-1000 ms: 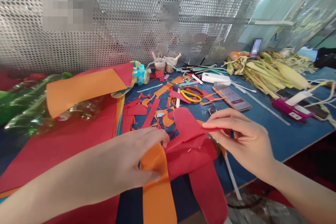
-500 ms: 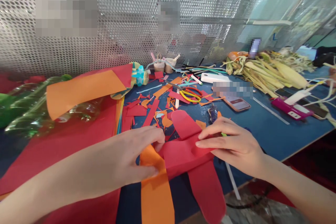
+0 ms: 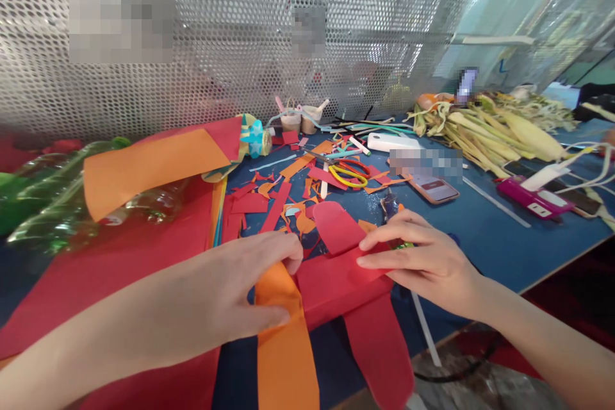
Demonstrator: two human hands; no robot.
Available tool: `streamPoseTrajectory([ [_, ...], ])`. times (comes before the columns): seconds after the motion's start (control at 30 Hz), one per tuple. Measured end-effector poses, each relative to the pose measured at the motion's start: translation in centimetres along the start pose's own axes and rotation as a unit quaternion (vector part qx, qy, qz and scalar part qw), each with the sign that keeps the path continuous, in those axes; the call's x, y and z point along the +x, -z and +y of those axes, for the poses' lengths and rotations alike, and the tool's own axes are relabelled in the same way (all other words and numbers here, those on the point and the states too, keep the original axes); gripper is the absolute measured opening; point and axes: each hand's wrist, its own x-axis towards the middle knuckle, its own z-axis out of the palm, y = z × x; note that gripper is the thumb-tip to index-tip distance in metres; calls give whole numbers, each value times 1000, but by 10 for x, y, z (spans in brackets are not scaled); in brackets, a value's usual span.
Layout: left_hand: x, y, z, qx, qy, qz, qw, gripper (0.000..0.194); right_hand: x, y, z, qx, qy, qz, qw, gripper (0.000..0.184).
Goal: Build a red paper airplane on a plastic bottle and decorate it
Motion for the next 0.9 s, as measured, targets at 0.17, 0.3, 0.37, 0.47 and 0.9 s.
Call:
streamPoseTrajectory([
  [0.17,-1,1,-4,-52,10,-52,997,37,0,0,0,-5,-1,-11,1000,24],
  [0.3,-2,0,-7,-28,-32,-60,997,42,0,0,-1,8,-3,-13,1000,26],
  [0.37,-2,0,-7,-21,-52,-56,997,44,0,0,-2,12,-6,-14,1000,28],
  [0.47,-2,0,-8,-10,-69,-44,997,43,0,0,-4,15,-15,-25,999,31],
  [0.9,-1,-5,-17,47,-153,34,986,34,-10,0,-4,11,-57,-33,998,17],
])
